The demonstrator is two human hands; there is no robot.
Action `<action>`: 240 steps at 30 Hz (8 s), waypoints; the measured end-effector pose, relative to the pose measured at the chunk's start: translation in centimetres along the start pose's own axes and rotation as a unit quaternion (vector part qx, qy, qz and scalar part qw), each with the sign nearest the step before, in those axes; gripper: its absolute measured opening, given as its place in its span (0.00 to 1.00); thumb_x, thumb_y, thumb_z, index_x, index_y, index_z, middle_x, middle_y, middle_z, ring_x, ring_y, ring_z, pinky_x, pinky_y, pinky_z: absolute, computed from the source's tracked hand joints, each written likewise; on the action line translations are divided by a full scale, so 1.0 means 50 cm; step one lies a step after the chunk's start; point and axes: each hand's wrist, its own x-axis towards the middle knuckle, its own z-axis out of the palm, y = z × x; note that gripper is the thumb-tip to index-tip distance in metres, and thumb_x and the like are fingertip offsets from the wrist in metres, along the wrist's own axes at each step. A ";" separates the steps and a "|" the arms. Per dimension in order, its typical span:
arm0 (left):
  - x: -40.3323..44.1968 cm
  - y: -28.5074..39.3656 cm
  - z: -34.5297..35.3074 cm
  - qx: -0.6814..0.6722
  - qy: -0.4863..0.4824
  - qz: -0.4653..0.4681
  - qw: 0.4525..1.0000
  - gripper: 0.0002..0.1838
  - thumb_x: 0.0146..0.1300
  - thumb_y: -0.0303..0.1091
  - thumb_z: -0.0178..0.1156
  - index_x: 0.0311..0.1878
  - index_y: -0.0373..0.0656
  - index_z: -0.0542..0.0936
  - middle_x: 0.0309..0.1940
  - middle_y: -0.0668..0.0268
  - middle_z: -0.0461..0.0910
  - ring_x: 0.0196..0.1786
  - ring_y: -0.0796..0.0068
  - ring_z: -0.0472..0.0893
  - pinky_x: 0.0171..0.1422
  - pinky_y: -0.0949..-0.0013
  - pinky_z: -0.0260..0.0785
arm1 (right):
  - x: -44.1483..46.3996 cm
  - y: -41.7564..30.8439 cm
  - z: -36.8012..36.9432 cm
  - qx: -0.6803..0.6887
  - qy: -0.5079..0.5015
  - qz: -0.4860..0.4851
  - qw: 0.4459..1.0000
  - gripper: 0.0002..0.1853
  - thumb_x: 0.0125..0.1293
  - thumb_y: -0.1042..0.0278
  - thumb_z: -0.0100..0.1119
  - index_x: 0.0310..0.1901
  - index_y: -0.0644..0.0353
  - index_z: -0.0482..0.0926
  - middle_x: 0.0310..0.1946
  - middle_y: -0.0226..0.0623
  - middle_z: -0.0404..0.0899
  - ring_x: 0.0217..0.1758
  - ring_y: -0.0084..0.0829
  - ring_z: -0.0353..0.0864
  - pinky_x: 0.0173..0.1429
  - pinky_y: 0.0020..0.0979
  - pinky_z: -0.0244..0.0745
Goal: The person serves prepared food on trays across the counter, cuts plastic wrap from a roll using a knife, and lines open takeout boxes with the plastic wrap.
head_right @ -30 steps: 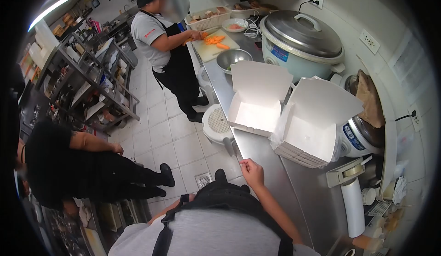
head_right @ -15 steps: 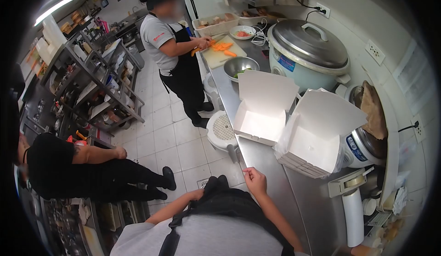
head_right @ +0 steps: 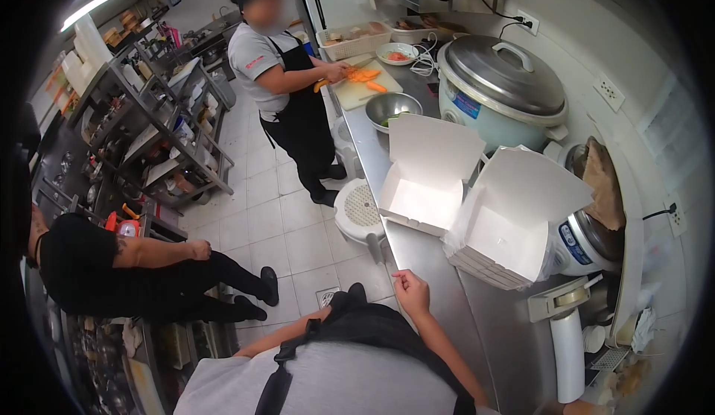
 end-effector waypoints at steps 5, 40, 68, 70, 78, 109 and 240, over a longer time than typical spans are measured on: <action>-0.014 -0.007 -0.028 -0.128 -0.210 0.048 0.968 0.14 0.56 0.25 0.56 0.45 0.34 0.82 0.49 0.47 0.80 0.51 0.50 0.81 0.53 0.52 0.74 | 0.000 -0.016 -0.002 -0.004 -0.007 0.002 1.000 0.05 0.59 0.75 0.58 0.36 0.59 0.82 0.18 0.33 0.77 0.16 0.22 0.74 0.26 0.26 0.69; 0.116 0.040 0.009 -0.056 -0.146 0.093 0.983 0.26 0.63 0.48 0.57 0.59 0.40 0.74 0.53 0.51 0.78 0.56 0.54 0.77 0.61 0.57 0.67 | -0.003 -0.010 -0.004 0.008 -0.013 0.011 1.000 0.05 0.60 0.76 0.57 0.36 0.62 0.82 0.17 0.27 0.74 0.19 0.15 0.68 0.26 0.22 0.65; 0.109 0.067 0.006 -0.033 -0.178 0.064 0.981 0.25 0.67 0.48 0.54 0.61 0.42 0.72 0.52 0.55 0.78 0.56 0.59 0.77 0.61 0.60 0.67 | -0.003 -0.004 -0.004 0.009 -0.001 -0.003 1.000 0.05 0.60 0.75 0.58 0.36 0.59 0.82 0.16 0.33 0.74 0.16 0.23 0.72 0.24 0.26 0.66; 0.107 0.063 0.006 -0.029 -0.176 0.063 0.982 0.25 0.67 0.48 0.54 0.61 0.42 0.72 0.52 0.55 0.78 0.56 0.60 0.77 0.61 0.60 0.67 | -0.005 -0.008 -0.006 0.010 -0.003 0.004 1.000 0.05 0.60 0.75 0.58 0.36 0.58 0.82 0.16 0.33 0.74 0.16 0.22 0.71 0.24 0.26 0.66; 0.104 0.050 -0.003 -0.024 -0.174 0.055 0.983 0.25 0.67 0.48 0.54 0.61 0.42 0.72 0.52 0.56 0.79 0.56 0.60 0.77 0.61 0.60 0.67 | -0.001 0.002 -0.004 0.007 -0.020 0.011 1.000 0.06 0.60 0.74 0.57 0.37 0.58 0.82 0.16 0.32 0.75 0.16 0.21 0.71 0.24 0.26 0.67; 0.184 -0.018 -0.080 -0.013 -0.201 0.118 0.972 0.23 0.69 0.47 0.52 0.61 0.43 0.73 0.50 0.58 0.79 0.55 0.63 0.77 0.61 0.61 0.68 | -0.007 -0.053 0.033 -0.097 0.084 0.076 0.989 0.05 0.60 0.73 0.58 0.36 0.57 0.83 0.18 0.35 0.78 0.18 0.23 0.75 0.27 0.26 0.70; -0.733 1.973 0.412 -0.426 -0.017 0.701 0.572 0.03 0.53 0.23 0.58 0.29 0.42 0.74 0.21 0.65 0.72 0.27 0.72 0.73 0.33 0.70 0.67 | -1.616 -0.162 -0.329 -0.270 0.689 0.524 0.422 0.16 0.56 0.69 0.45 0.29 0.60 0.86 0.30 0.47 0.84 0.36 0.47 0.80 0.50 0.42 0.74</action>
